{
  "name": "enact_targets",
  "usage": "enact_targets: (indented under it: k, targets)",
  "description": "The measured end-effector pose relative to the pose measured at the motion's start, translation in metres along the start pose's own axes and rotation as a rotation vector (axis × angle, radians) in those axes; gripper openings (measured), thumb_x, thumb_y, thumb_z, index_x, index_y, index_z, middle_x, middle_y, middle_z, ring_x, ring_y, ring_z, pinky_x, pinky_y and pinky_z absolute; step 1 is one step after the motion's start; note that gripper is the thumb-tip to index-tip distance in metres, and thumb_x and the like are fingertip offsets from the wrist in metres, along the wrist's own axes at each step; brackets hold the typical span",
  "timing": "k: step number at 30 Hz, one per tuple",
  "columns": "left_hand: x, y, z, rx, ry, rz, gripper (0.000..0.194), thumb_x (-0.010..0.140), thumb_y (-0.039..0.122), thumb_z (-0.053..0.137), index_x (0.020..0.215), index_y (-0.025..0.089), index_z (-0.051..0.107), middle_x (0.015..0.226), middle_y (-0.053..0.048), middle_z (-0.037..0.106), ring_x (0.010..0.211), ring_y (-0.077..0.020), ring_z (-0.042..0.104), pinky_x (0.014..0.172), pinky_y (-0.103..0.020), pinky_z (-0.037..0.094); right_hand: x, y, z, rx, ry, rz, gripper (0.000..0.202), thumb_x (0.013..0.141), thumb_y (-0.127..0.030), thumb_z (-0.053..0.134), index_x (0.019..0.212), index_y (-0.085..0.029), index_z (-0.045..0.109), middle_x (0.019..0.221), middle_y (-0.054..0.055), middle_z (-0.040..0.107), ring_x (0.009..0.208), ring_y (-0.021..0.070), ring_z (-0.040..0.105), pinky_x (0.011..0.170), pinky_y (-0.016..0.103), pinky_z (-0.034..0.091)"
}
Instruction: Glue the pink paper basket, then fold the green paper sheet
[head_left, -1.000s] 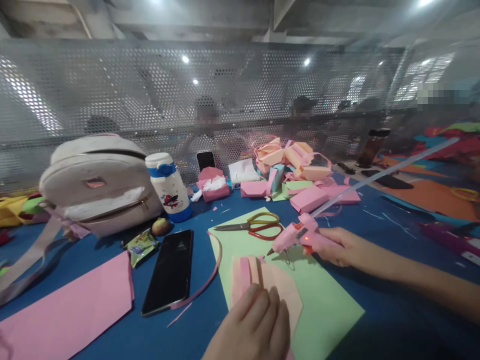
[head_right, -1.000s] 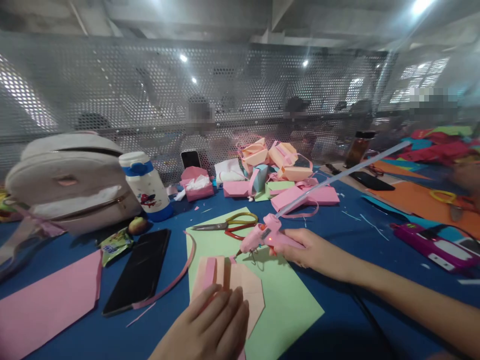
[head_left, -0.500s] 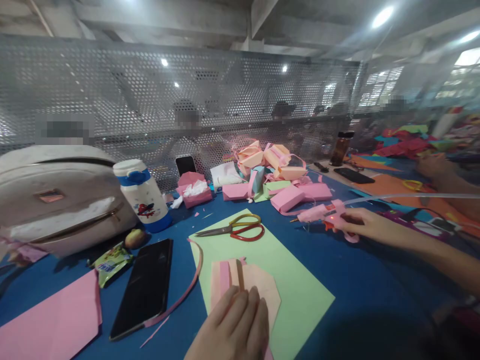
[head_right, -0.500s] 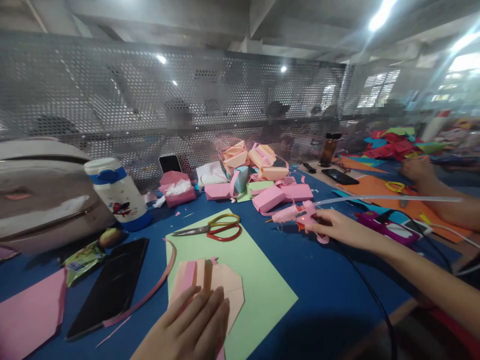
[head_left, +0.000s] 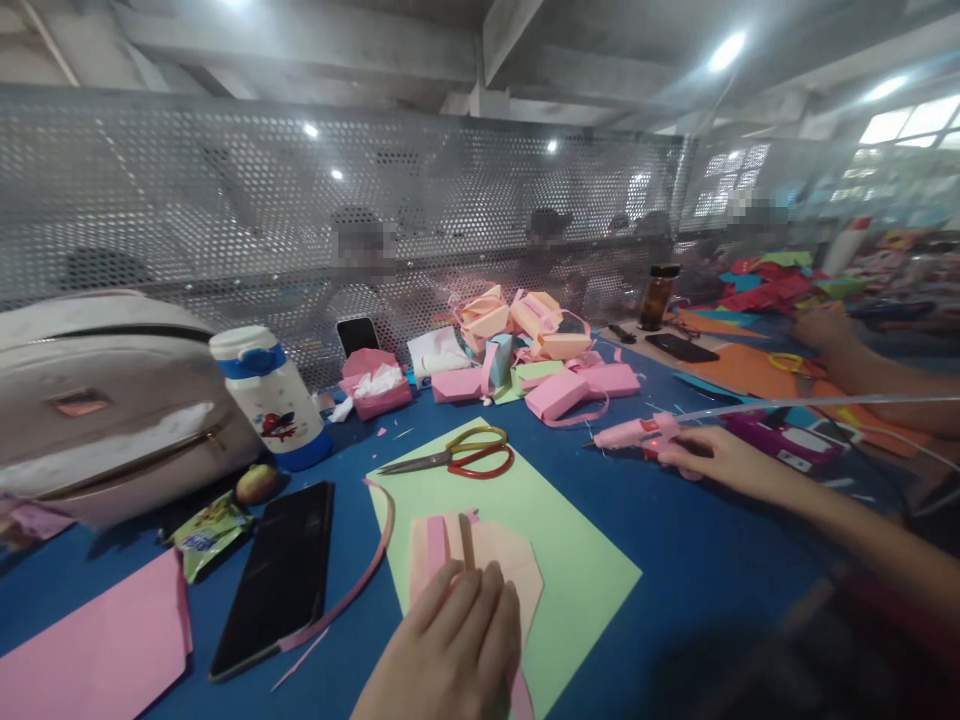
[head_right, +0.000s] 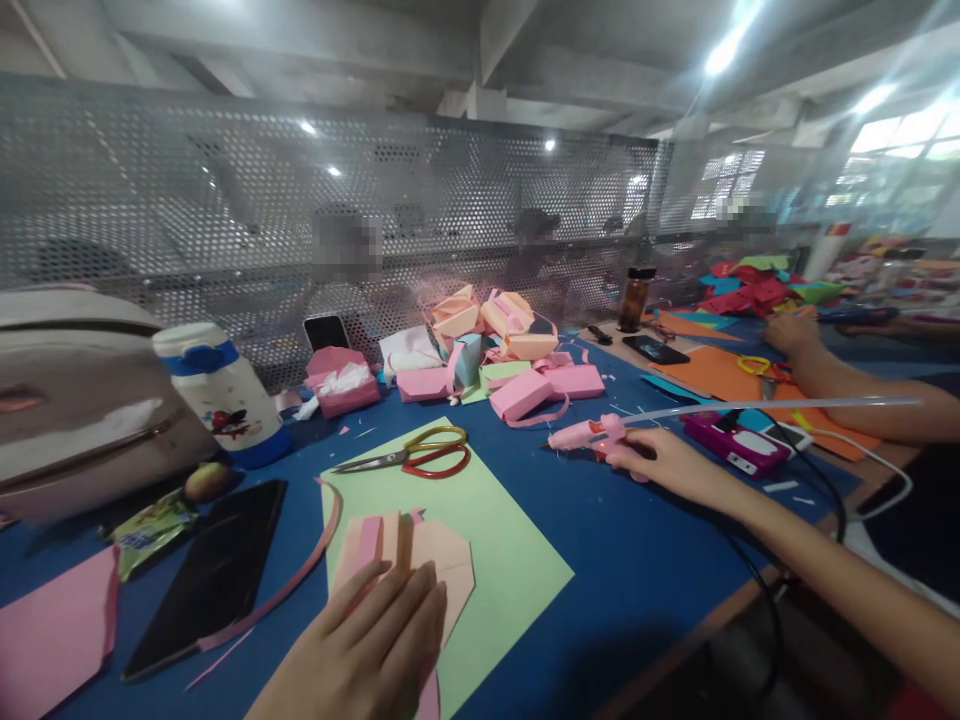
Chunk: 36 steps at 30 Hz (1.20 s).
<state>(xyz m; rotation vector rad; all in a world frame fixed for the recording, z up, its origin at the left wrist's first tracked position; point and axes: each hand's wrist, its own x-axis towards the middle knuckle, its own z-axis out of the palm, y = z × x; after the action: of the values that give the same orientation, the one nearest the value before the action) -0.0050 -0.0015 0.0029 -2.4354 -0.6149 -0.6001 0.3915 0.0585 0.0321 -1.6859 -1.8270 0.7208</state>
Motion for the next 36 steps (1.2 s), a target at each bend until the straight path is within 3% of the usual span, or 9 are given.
enact_targets:
  k: [8,14,18,21,22,25,27,31,36]
  targets:
    - [0.002,-0.002,-0.007,0.005,-0.060,0.037,0.027,0.098,0.016,0.043,0.117,0.013,0.062,0.112,-0.007,0.072,0.103,-0.0228,0.063,0.102,-0.040,0.034,-0.010,-0.003,-0.003,-0.027,-0.012,0.017,0.065,0.079,-0.075,0.055,0.091,-0.013,0.071,0.084,0.011,0.073,0.067,0.0211,0.062,0.063,0.032,0.049]
    - [0.003,-0.002,-0.011,0.014,-0.110,0.048,0.027,0.096,0.015,0.048,0.120,0.013,0.060,0.115,-0.007,0.070,0.105,-0.0233,0.062,0.102,-0.041,0.034,-0.013,0.001,-0.001,-0.200,0.021,-0.023,0.056,0.087,-0.069,0.047,0.093,-0.017,0.067,0.086,0.009,0.073,0.075,0.0250,0.066,0.066,0.033,0.050]
    - [0.002,-0.001,-0.009,0.012,-0.063,0.044,0.027,0.095,0.014,0.047,0.118,0.012,0.062,0.114,-0.008,0.071,0.105,-0.0234,0.062,0.102,-0.041,0.036,-0.028,0.006,0.000,-0.457,0.184,-0.039,0.053,0.087,-0.061,0.046,0.108,-0.017,0.067,0.113,0.016,0.071,0.102,0.0372,0.065,0.083,0.047,0.051]
    - [0.002,0.000,-0.008,0.012,-0.067,0.046,0.026,0.095,0.013,0.047,0.116,0.012,0.062,0.113,-0.008,0.071,0.103,-0.0236,0.062,0.101,-0.041,0.038,-0.056,-0.011,0.001,-0.691,0.333,0.005,0.058,0.083,-0.060,0.048,0.114,-0.015,0.069,0.120,0.022,0.068,0.112,0.0492,0.059,0.086,0.062,0.049]
    - [0.002,0.000,-0.008,0.008,-0.070,0.041,0.026,0.095,0.013,0.047,0.116,0.012,0.062,0.112,-0.009,0.071,0.103,-0.0237,0.062,0.100,-0.042,0.039,-0.066,-0.022,0.002,-0.720,0.326,-0.006,0.058,0.085,-0.060,0.047,0.116,-0.017,0.070,0.121,0.022,0.068,0.111,0.0495,0.060,0.086,0.062,0.049]
    - [0.003,0.001,-0.007,-0.013,-0.071,0.023,0.025,0.094,0.013,0.050,0.116,0.011,0.062,0.112,-0.011,0.070,0.101,-0.0245,0.063,0.098,-0.043,0.040,-0.087,-0.064,0.010,-0.558,0.143,-0.094,0.053,0.088,-0.064,0.046,0.122,-0.031,0.069,0.126,0.008,0.068,0.112,0.0416,0.063,0.091,0.059,0.050]
    - [0.003,0.002,-0.007,-0.022,-0.065,0.017,0.025,0.093,0.012,0.051,0.116,0.010,0.062,0.111,-0.012,0.069,0.099,-0.0245,0.063,0.097,-0.044,0.041,-0.086,-0.091,0.022,-0.398,0.001,-0.192,0.044,0.094,-0.059,0.042,0.121,-0.036,0.068,0.125,0.003,0.069,0.113,0.0347,0.064,0.096,0.053,0.049]
    - [0.004,0.003,-0.009,-0.016,-0.081,0.019,0.025,0.093,0.012,0.051,0.116,0.011,0.061,0.109,-0.011,0.069,0.100,-0.0233,0.063,0.097,-0.042,0.043,-0.051,-0.123,0.061,-0.117,-0.168,-0.391,0.039,0.099,-0.039,0.042,0.131,-0.026,0.060,0.128,0.007,0.066,0.118,0.0264,0.061,0.101,0.042,0.046]
    - [0.005,0.004,-0.010,-0.007,-0.063,0.002,0.023,0.092,0.009,0.051,0.112,0.011,0.062,0.105,-0.011,0.069,0.094,-0.0217,0.064,0.095,-0.040,0.043,0.006,-0.137,0.122,0.178,-0.206,-0.504,0.035,0.095,-0.024,0.043,0.125,-0.021,0.060,0.126,0.010,0.066,0.120,0.0256,0.058,0.104,0.044,0.042]
